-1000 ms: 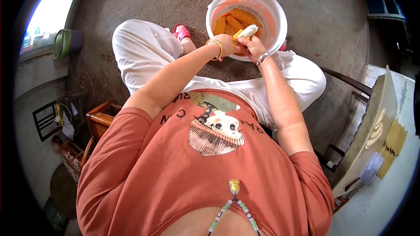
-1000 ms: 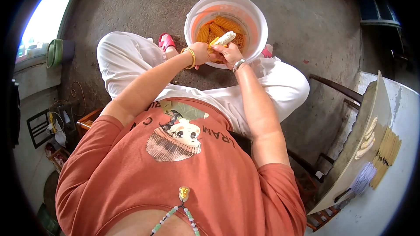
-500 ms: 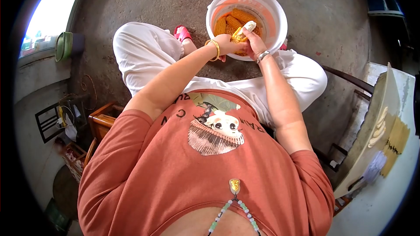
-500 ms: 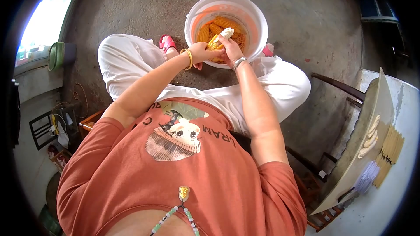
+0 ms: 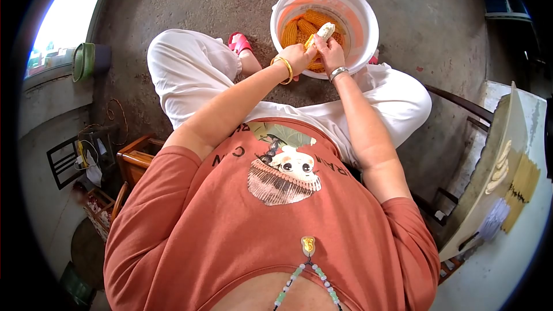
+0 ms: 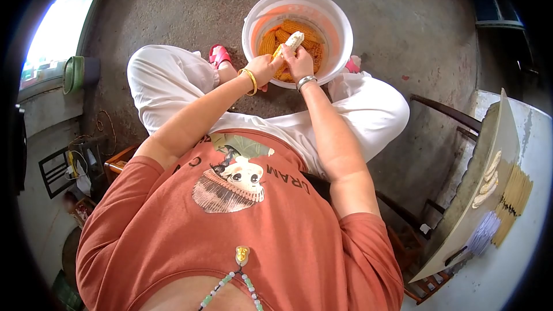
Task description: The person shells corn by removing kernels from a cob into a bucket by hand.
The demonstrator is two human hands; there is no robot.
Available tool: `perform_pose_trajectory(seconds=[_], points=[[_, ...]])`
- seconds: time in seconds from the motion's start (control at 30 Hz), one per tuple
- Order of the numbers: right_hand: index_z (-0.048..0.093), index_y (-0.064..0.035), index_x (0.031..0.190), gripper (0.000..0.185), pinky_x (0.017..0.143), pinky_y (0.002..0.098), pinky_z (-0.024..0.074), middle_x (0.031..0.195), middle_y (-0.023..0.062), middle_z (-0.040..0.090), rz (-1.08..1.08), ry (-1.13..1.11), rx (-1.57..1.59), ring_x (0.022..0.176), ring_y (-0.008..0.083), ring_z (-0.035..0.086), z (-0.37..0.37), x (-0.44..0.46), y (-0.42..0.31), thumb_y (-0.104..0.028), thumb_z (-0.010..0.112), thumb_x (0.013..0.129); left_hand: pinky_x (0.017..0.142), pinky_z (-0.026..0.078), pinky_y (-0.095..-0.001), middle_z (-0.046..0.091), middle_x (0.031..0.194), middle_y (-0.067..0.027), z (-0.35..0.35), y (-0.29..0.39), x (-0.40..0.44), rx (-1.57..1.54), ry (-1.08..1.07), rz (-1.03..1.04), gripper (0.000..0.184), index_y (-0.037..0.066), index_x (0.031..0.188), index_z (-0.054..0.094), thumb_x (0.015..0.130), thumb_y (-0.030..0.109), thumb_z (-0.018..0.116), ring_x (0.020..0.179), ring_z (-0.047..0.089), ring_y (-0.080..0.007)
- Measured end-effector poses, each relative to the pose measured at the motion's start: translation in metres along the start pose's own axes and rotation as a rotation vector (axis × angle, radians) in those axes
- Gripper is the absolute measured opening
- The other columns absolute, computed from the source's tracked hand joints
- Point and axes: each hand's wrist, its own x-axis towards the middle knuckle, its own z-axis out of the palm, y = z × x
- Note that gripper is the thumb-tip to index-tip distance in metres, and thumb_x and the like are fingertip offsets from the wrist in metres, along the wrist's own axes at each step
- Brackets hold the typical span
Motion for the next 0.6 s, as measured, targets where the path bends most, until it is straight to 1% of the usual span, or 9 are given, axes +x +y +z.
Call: perform_pose_trajectory(seconds=[0.1, 0.2, 0.23, 0.33, 0.43, 0.53, 0.6], points=[[0.061, 0.0002, 0.098, 0.043, 0.066, 0.0328, 0.0506, 0.083, 0.0126, 0.065, -0.136, 0.087, -0.135, 0.073, 0.0211, 0.064, 0.001, 0.012, 0.018, -0.040, 0.061, 0.083, 0.043, 0.049, -0.0362, 0.058, 0.058, -0.0181, 0.002, -0.002, 0.001, 0.045, 0.006, 0.037, 0.060, -0.007, 0.081, 0.056, 0.093, 0.045, 0.030, 0.044, 0.060, -0.0270], [0.061, 0.0003, 0.099, 0.044, 0.072, 0.0348, 0.0486, 0.087, 0.0155, 0.066, -0.136, 0.073, -0.132, 0.078, 0.0255, 0.064, 0.000, 0.017, 0.029, -0.041, 0.060, 0.082, 0.045, 0.049, -0.0371, 0.059, 0.059, -0.0190, 0.006, -0.010, 0.005, 0.085, 0.069, 0.115, 0.059, -0.007, 0.081, 0.056, 0.093, 0.045, 0.031, 0.045, 0.060, -0.0278], [0.061, 0.0003, 0.099, 0.044, 0.072, 0.0348, 0.0485, 0.087, 0.0156, 0.066, -0.127, 0.071, -0.138, 0.079, 0.0257, 0.064, -0.001, 0.019, 0.030, -0.040, 0.060, 0.083, 0.046, 0.049, -0.0372, 0.059, 0.059, -0.0191, 0.008, -0.013, 0.006, 0.099, 0.096, 0.147, 0.059, -0.006, 0.082, 0.056, 0.093, 0.046, 0.031, 0.045, 0.060, -0.0279], [0.061, 0.0001, 0.101, 0.043, 0.074, 0.0344, 0.0481, 0.088, 0.0154, 0.066, -0.085, 0.057, -0.112, 0.081, 0.0256, 0.064, -0.001, 0.023, 0.038, -0.039, 0.060, 0.083, 0.076, 0.047, -0.0454, 0.062, 0.080, -0.0276, 0.020, -0.021, 0.007, 0.139, 0.293, 0.200, 0.065, -0.007, 0.082, 0.060, 0.090, 0.052, 0.033, 0.080, 0.062, -0.0389], [0.061, 0.0001, 0.102, 0.041, 0.075, 0.0333, 0.0477, 0.089, 0.0146, 0.066, -0.038, 0.044, -0.028, 0.081, 0.0248, 0.064, -0.002, 0.026, 0.045, -0.037, 0.059, 0.084, 0.078, 0.047, -0.0451, 0.062, 0.088, -0.0280, 0.010, -0.014, 0.003, 0.129, 0.157, 0.122, 0.066, -0.005, 0.090, 0.059, 0.088, 0.057, 0.037, 0.087, 0.061, -0.0388], [0.061, 0.0004, 0.102, 0.040, 0.076, 0.0325, 0.0473, 0.090, 0.0138, 0.066, -0.018, 0.052, 0.010, 0.082, 0.0240, 0.064, 0.000, 0.020, 0.037, -0.036, 0.059, 0.084, 0.048, 0.049, -0.0356, 0.062, 0.065, -0.0170, 0.008, -0.018, 0.007, 0.115, 0.115, 0.172, 0.057, -0.001, 0.087, 0.055, 0.091, 0.054, 0.039, 0.047, 0.060, -0.0261], [0.062, 0.0006, 0.102, 0.040, 0.076, 0.0321, 0.0471, 0.091, 0.0132, 0.066, 0.032, 0.048, 0.047, 0.082, 0.0236, 0.063, 0.001, 0.019, 0.034, -0.035, 0.059, 0.084, 0.052, 0.049, -0.0374, 0.062, 0.068, -0.0183, 0.005, -0.015, 0.003, 0.123, 0.099, 0.168, 0.056, -0.001, 0.087, 0.056, 0.091, 0.052, 0.040, 0.053, 0.062, -0.0275]])
